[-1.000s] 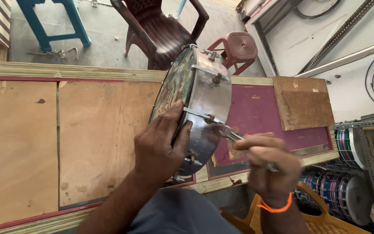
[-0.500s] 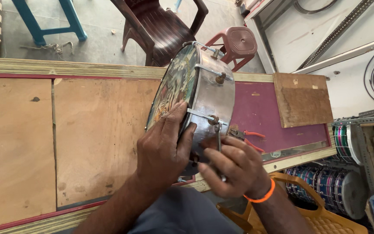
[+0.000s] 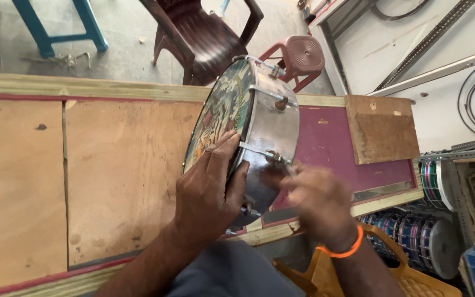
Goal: The person tightens metal brackets on the side of a drum using a small wrench, rotating the drum to reach different brackets.
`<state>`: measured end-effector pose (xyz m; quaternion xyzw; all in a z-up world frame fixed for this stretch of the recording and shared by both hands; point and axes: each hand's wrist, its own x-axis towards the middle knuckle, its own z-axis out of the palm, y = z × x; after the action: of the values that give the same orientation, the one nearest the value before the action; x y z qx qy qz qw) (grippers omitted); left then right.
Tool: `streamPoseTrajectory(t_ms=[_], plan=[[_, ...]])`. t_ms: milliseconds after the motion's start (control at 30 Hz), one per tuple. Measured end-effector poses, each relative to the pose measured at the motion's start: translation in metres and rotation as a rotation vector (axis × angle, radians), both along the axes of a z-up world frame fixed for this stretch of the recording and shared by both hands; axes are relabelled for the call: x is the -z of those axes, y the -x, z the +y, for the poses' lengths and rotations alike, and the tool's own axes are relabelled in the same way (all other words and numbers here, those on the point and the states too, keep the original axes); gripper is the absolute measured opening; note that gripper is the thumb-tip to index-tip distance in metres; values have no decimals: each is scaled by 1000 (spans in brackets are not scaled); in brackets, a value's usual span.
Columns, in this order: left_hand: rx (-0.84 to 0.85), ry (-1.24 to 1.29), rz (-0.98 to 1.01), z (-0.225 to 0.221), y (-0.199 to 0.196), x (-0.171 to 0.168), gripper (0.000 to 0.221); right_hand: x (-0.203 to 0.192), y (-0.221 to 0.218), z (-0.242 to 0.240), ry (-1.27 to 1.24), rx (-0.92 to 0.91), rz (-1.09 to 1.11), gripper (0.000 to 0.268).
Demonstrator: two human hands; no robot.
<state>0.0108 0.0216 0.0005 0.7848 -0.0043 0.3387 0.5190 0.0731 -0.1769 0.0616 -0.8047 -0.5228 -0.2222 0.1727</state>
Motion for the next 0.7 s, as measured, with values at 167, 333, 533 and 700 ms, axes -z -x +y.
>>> streamPoseTrajectory(t_ms=[167,333,533,700], plan=[[-26,-20,19,-1,-1,4,41,-5,-24,3,-379,-107,692,16],[-39,-61,-8,-9,2,5,46,-19,-59,19,-394,111,1049,22],[-75,-88,-41,-30,-6,2,44,-27,-97,22,-316,57,1380,25],[-78,-79,-5,-45,-4,-2,42,-19,-85,-3,-531,27,1163,23]])
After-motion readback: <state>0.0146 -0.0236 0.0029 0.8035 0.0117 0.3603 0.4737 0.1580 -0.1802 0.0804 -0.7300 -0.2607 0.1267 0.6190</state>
